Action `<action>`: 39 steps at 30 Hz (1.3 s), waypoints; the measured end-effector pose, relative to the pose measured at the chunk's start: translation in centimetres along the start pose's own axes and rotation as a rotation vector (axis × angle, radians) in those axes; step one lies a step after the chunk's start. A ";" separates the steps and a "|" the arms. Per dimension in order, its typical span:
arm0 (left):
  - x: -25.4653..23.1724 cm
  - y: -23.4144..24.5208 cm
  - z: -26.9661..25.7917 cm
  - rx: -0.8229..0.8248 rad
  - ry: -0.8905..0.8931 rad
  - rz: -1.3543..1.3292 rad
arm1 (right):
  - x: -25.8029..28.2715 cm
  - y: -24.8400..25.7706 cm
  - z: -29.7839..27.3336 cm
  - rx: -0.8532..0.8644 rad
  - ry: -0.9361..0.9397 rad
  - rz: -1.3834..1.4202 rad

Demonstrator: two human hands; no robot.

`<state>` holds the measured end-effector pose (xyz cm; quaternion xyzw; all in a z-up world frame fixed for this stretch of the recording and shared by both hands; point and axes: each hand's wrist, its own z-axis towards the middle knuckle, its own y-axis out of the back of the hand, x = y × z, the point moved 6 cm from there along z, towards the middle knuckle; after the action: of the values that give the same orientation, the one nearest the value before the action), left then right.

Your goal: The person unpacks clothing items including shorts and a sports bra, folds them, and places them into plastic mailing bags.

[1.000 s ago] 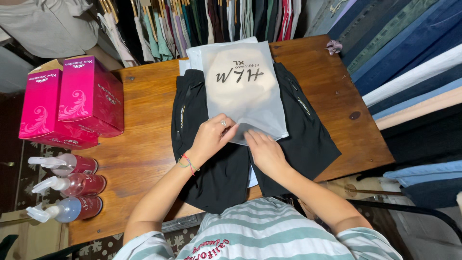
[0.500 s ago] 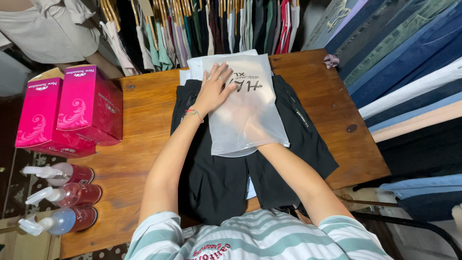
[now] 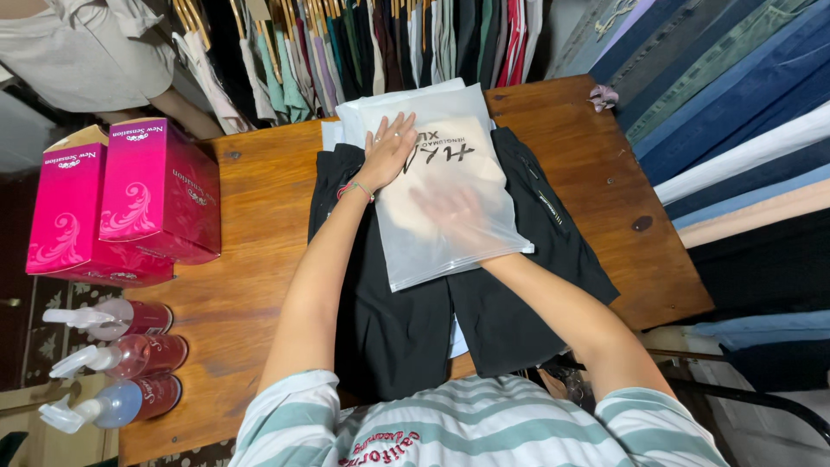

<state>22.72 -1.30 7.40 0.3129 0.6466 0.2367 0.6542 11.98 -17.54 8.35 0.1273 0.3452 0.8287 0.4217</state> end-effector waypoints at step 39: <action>-5.3 -4.1 -19.6 0.629 -0.556 0.210 | -11.6 8.2 -11.4 0.639 -0.204 0.442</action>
<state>2.59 -5.86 8.81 0.6129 0.4511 0.0002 0.6488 8.32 -35.26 6.53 0.4050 0.5063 0.7334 0.2044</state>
